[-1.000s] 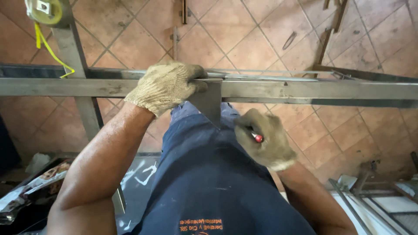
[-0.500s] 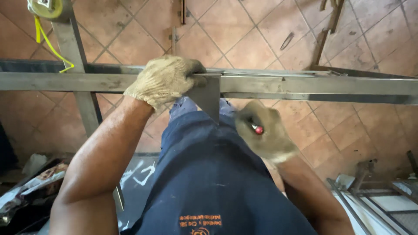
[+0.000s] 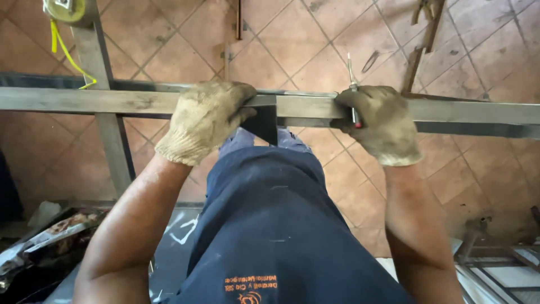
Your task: Measuring, marking, and cutting metal beams using an angle grinder and manual tools
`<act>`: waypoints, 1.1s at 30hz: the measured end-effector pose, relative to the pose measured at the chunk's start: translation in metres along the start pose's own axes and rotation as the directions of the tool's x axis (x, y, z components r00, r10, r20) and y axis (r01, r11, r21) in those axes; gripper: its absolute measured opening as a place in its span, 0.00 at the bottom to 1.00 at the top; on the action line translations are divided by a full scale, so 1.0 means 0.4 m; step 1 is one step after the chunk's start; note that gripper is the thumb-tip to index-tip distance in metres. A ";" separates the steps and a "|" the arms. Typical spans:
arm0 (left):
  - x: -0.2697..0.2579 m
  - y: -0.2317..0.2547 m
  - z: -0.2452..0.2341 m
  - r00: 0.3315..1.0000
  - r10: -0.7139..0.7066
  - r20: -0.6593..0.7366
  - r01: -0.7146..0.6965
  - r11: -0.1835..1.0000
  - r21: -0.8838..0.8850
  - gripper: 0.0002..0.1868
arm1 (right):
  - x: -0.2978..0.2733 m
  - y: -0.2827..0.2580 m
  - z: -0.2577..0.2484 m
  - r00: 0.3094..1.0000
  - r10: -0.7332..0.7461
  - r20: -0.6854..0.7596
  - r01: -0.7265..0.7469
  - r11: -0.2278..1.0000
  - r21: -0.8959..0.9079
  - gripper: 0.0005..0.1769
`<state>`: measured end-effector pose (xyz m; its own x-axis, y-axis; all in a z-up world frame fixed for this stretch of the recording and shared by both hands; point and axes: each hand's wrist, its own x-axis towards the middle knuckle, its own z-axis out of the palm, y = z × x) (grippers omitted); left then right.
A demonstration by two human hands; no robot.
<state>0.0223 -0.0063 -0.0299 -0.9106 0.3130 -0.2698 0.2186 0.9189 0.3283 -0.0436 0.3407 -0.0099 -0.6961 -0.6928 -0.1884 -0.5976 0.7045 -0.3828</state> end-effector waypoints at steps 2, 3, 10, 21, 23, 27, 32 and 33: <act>0.003 0.017 -0.010 0.999 -0.030 0.032 0.027 0.997 0.078 0.21 | 0.029 -0.020 -0.061 0.929 0.144 0.342 -0.193 0.975 0.113 0.31; 0.011 0.017 -0.023 0.999 -0.027 0.031 0.025 0.997 0.079 0.21 | 0.037 -0.036 -0.071 0.929 0.146 0.339 -0.194 0.974 0.112 0.31; -0.003 0.042 -0.080 0.998 0.067 -0.008 -0.067 0.998 -0.002 0.17 | 0.076 -0.054 -0.110 0.880 0.243 0.408 -0.308 0.946 0.101 0.19; 0.011 0.038 -0.088 0.976 0.218 0.020 -0.216 0.974 -0.070 0.18 | 0.123 -0.047 -0.132 0.713 0.309 0.630 -0.392 0.920 -0.007 0.07; 0.012 0.035 -0.087 0.962 0.272 -0.013 -0.272 0.961 -0.052 0.18 | 0.095 -0.018 -0.107 0.827 0.221 0.517 -0.319 0.941 0.108 0.16; 0.006 0.029 -0.081 0.962 0.271 -0.035 -0.273 0.960 -0.066 0.19 | 0.082 -0.002 -0.090 0.840 0.206 0.501 -0.309 0.942 0.131 0.16; 0.011 0.028 -0.076 0.963 0.268 -0.033 -0.270 0.954 -0.126 0.17 | 0.048 0.019 -0.061 0.966 0.024 0.259 -0.081 0.973 0.214 0.17; 0.013 0.028 -0.078 0.963 0.267 -0.032 -0.268 0.955 -0.127 0.17 | 0.051 0.021 -0.059 0.965 0.022 0.260 -0.080 0.973 0.215 0.17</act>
<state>0.0091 -0.0020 0.0004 -0.8300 0.5389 -0.1438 0.4086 0.7630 0.5009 -0.0722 0.3361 0.0045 -0.5819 -0.6930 -0.4255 -0.4401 0.7084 -0.5518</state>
